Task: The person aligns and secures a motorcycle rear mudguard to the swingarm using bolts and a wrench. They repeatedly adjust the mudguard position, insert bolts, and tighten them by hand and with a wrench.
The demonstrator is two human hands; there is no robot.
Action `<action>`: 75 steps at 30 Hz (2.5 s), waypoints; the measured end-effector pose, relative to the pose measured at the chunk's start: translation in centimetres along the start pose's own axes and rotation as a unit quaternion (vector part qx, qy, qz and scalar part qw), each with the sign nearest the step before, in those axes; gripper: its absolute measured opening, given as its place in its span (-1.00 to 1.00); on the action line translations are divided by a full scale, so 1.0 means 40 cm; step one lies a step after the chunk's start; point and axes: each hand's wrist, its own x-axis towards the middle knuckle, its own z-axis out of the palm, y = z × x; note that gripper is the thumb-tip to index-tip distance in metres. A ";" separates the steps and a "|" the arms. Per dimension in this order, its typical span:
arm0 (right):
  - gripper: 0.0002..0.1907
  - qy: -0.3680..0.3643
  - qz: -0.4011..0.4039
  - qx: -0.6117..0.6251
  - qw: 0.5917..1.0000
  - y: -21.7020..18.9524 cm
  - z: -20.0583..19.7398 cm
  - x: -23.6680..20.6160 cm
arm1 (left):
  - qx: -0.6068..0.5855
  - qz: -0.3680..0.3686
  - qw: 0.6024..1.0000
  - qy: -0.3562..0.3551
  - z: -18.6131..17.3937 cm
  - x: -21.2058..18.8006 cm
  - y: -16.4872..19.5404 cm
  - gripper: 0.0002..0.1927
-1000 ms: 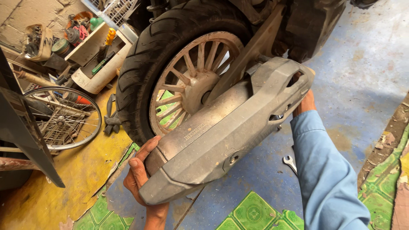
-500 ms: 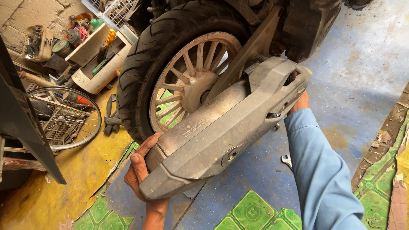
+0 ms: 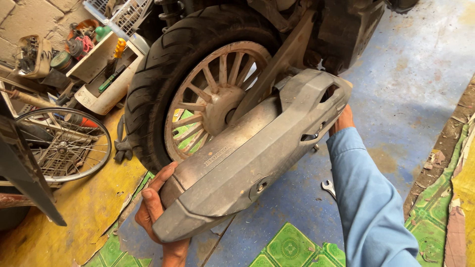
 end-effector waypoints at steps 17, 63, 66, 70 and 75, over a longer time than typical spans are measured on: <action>-0.58 -0.004 0.003 -0.004 1.000 -0.018 -0.021 0.011 | 0.190 -0.032 0.924 -0.330 0.000 0.229 0.260 -0.36; -0.62 0.015 -0.003 -0.043 0.999 -0.025 -0.120 0.019 | -0.062 -0.152 0.970 -0.177 -0.053 0.048 -0.007 -0.20; -0.62 0.021 -0.008 -0.048 0.999 -0.039 -0.134 0.013 | -0.226 -0.171 0.949 -0.136 -0.028 0.031 -0.025 -0.12; -0.62 0.023 -0.008 -0.054 0.998 -0.038 -0.137 0.006 | -0.290 -0.165 0.933 -0.131 -0.029 0.034 -0.028 -0.02; -0.63 0.013 -0.003 -0.070 0.997 -0.024 -0.124 0.012 | -0.285 -0.175 0.934 -0.128 -0.034 0.029 -0.034 -0.01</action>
